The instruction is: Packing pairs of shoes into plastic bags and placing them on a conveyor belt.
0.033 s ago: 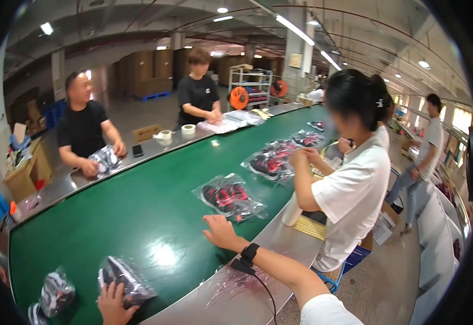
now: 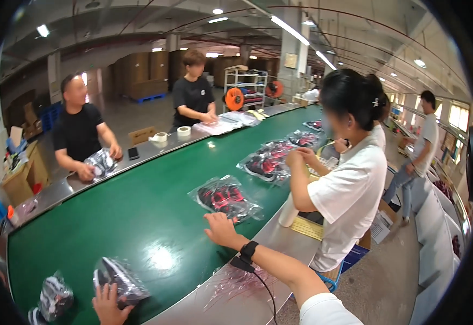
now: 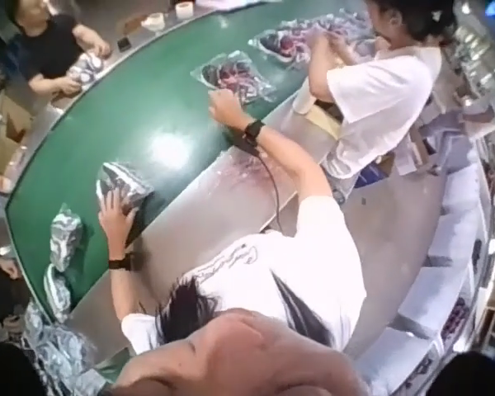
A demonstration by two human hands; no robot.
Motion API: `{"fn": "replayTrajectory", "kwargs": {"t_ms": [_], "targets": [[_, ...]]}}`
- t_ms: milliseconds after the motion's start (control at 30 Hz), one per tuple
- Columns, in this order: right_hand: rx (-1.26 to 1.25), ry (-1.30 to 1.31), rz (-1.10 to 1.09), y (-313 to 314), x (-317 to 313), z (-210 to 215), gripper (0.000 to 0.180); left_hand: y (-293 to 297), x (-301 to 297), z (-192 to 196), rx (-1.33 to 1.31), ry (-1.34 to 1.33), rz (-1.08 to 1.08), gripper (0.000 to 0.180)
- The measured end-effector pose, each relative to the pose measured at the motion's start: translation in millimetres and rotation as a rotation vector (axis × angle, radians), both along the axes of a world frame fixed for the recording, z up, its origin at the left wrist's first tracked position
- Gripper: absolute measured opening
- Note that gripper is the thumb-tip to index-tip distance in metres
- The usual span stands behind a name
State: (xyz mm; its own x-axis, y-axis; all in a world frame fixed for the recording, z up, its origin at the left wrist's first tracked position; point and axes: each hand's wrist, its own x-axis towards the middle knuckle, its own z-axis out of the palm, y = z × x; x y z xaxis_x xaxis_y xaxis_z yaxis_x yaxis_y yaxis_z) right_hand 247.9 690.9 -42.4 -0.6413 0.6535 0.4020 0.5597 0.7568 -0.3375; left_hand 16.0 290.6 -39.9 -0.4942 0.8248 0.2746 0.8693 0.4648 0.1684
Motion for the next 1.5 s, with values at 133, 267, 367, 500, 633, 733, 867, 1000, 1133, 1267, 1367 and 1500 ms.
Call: {"fn": "replayTrajectory", "kwargs": {"t_ms": [133,267,367,500,633,733,867,1000,1133,1267,1367,1500], "targets": [[0.175,-0.169,-0.174,59,27,-4,0.049,15,-28,-26,0.130,0.199,0.274,0.087],[0.332,-0.293,-0.223,97,28,-27,0.049,34,44,57,0.189,0.374,0.033,0.060],[0.011,-0.469,-0.204,109,8,-24,0.043,29,39,16,0.131,0.204,0.030,0.068],[0.119,-0.310,-0.300,118,9,-36,0.020,33,50,13,0.171,0.052,-0.061,0.067],[0.071,-0.318,-0.173,90,5,-33,0.016,28,74,32,0.218,-0.151,-0.061,0.062],[-0.224,-0.341,0.000,43,12,-4,0.040,26,86,25,0.264,-0.318,-0.154,0.060],[-0.739,0.349,0.388,-13,-1,5,0.056,45,96,22,0.223,-0.971,-0.017,0.059],[-1.720,0.837,0.434,-103,4,40,0.032,76,98,7,0.630,-1.502,-0.026,0.062],[-1.858,0.542,0.680,-116,14,-13,0.039,93,83,-6,0.426,-0.175,-0.647,0.066],[-1.426,0.685,0.797,-130,13,-6,0.049,80,121,10,0.507,-0.834,-0.342,0.065],[-1.101,0.773,0.847,-147,12,0,0.057,72,146,26,0.533,-1.318,-0.071,0.064],[-0.563,0.760,0.728,-160,18,1,0.077,75,161,49,0.530,-1.499,0.140,0.057]]}}
